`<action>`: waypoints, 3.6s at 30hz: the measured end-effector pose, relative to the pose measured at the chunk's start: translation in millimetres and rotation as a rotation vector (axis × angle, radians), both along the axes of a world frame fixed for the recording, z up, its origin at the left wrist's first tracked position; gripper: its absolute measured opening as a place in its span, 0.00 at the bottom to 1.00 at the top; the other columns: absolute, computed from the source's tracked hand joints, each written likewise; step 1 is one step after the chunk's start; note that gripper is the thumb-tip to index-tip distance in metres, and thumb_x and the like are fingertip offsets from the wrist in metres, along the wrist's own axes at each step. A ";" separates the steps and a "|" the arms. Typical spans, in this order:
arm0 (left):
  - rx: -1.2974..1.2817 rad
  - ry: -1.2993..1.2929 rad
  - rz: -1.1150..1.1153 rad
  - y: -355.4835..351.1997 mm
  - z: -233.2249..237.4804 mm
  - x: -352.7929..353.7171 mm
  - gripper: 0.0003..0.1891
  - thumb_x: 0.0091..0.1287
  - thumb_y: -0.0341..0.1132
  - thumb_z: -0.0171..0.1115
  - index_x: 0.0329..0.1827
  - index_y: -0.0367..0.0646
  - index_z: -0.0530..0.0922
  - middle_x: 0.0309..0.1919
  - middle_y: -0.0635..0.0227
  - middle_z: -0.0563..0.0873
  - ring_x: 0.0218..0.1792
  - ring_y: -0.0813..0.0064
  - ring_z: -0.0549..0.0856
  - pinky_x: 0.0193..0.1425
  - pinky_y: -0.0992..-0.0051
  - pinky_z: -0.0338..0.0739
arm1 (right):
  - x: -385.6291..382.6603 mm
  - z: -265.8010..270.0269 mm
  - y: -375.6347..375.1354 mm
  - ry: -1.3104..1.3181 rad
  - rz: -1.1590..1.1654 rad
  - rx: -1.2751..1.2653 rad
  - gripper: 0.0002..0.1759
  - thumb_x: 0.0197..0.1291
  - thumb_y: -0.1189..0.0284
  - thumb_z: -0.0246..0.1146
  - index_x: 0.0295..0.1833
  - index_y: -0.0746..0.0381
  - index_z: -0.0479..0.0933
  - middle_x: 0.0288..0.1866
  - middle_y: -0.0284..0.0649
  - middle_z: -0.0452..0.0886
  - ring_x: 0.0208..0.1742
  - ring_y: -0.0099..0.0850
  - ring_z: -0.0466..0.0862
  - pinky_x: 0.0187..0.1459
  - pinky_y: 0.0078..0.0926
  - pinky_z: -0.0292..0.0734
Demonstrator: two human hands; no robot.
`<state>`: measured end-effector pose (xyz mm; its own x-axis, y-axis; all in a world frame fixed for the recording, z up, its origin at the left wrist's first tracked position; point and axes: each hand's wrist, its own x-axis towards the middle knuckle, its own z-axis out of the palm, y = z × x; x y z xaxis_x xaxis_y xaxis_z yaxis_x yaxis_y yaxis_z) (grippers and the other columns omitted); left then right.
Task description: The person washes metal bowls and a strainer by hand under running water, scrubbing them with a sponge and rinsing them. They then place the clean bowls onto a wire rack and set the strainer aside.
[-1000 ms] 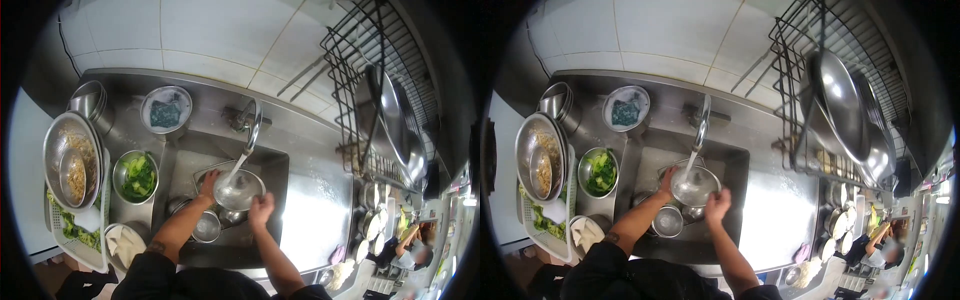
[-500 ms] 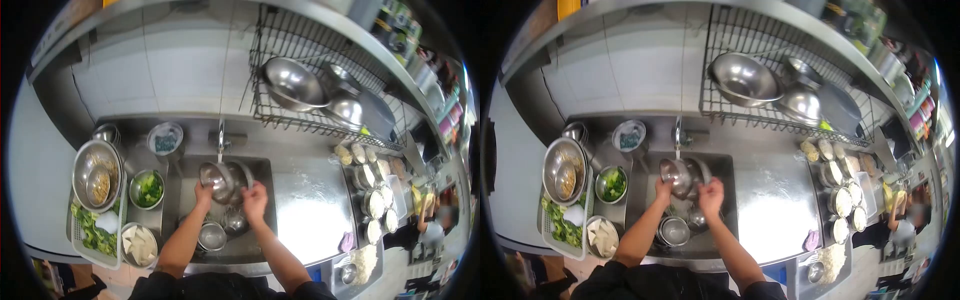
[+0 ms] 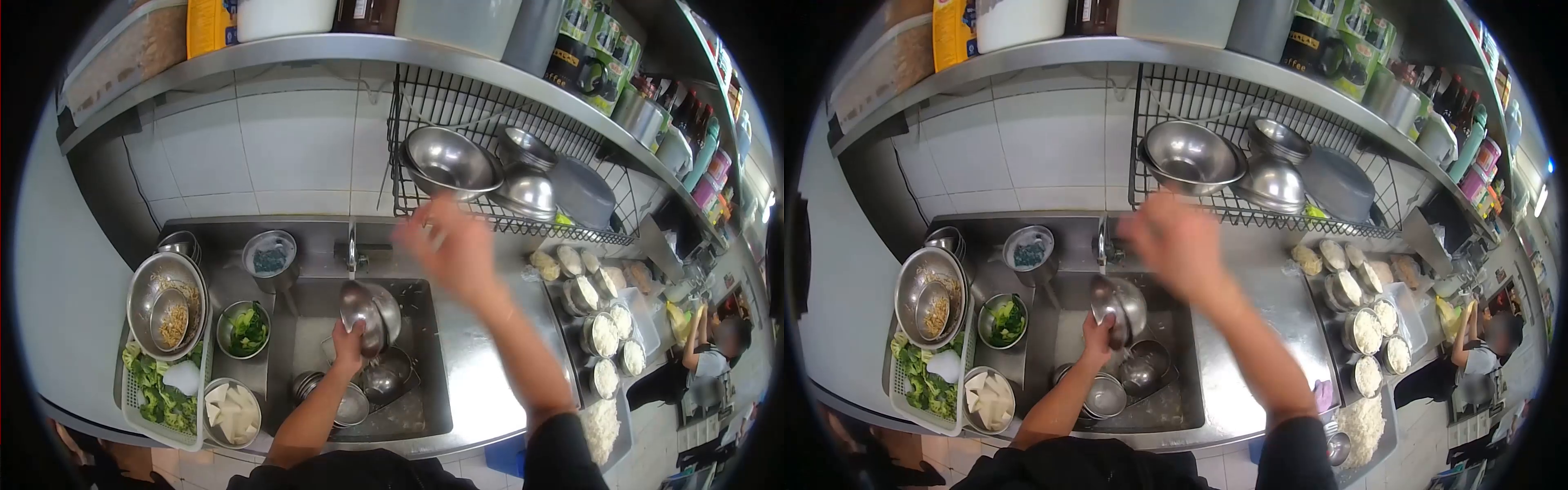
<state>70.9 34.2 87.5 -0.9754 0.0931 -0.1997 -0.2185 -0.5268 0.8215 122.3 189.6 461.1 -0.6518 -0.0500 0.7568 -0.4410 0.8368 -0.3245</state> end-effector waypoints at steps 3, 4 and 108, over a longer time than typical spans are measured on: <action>-0.576 -0.064 -0.045 -28.9 -55.0 18.0 0.23 0.65 0.20 0.62 0.64 0.37 0.74 0.48 0.61 0.85 0.47 0.63 0.85 0.54 0.63 0.81 | -79.4 74.6 67.0 0.124 -0.295 0.262 0.09 0.59 0.70 0.69 0.44 0.59 0.82 0.45 0.45 0.86 0.49 0.47 0.86 0.49 0.44 0.82; -0.491 -0.181 -0.011 -38.0 -85.1 33.8 0.23 0.65 0.21 0.62 0.65 0.37 0.73 0.49 0.60 0.84 0.46 0.62 0.85 0.54 0.62 0.81 | -111.5 77.0 92.2 0.153 -0.381 0.330 0.12 0.58 0.69 0.70 0.47 0.59 0.82 0.50 0.46 0.87 0.54 0.47 0.86 0.54 0.43 0.82; -1.609 0.484 -0.561 -63.4 -217.8 6.3 0.22 0.63 0.34 0.67 0.62 0.41 0.80 0.62 0.52 0.79 0.65 0.52 0.77 0.70 0.51 0.71 | -15.7 -154.4 74.2 0.278 -0.163 0.041 0.35 0.72 0.50 0.53 0.71 0.66 0.71 0.67 0.48 0.77 0.69 0.43 0.77 0.67 0.43 0.74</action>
